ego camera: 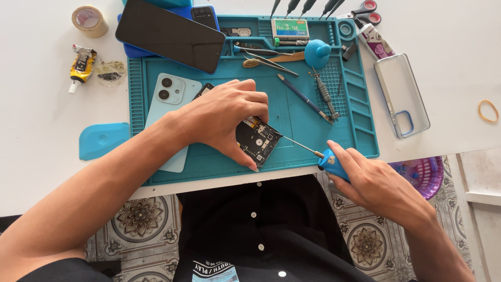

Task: The person uses a blue electric screwdriver to remove screws from a disassembled smartphone on a teal work mat. They switch to tweezers to handle small components, then resume using the screwdriver to continue disassembly. The phone remains open with internal parts exposed throughout the clip.

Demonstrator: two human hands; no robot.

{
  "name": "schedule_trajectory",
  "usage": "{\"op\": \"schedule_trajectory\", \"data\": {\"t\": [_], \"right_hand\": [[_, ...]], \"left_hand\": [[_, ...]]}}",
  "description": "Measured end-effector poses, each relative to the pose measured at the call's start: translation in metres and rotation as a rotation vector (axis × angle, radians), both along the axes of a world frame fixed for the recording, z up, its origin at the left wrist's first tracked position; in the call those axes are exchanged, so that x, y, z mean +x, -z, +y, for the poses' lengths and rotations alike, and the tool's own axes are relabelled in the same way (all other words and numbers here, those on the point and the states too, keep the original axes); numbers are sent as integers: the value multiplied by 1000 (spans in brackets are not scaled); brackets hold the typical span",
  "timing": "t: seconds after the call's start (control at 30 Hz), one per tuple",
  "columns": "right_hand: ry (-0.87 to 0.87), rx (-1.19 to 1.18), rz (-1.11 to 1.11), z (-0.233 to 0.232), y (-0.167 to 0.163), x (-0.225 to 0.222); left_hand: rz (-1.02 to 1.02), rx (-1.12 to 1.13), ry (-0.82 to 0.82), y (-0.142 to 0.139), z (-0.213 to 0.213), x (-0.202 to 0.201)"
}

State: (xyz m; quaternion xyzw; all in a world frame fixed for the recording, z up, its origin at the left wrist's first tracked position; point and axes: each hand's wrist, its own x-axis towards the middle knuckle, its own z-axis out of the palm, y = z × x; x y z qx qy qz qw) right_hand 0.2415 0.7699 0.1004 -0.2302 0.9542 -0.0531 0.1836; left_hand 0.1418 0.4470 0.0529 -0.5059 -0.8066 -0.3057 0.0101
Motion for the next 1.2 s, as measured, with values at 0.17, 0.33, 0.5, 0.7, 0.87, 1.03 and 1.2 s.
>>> {"op": "schedule_trajectory", "data": {"t": [0.17, 0.33, 0.5, 0.7, 0.87, 1.03, 1.2], "right_hand": [[6, -5, 10, -1, 0, 1], [0, -48, 31, -2, 0, 2], [31, -3, 8, -4, -2, 3], [5, 15, 25, -6, -3, 3], [-16, 17, 50, -6, -4, 3], [-20, 29, 55, -7, -3, 4], [-24, 26, 50, -5, -5, 3]], "left_hand": [[1, -4, -9, 1, 0, 0], [-5, -14, -20, 1, 0, 1], [-6, -11, -19, 1, 0, 2], [3, -8, -18, 1, 0, 2], [6, -10, -16, 1, 0, 1], [-4, -14, -15, 1, 0, 2], [14, -9, 0, 0, 0, 2]]}}
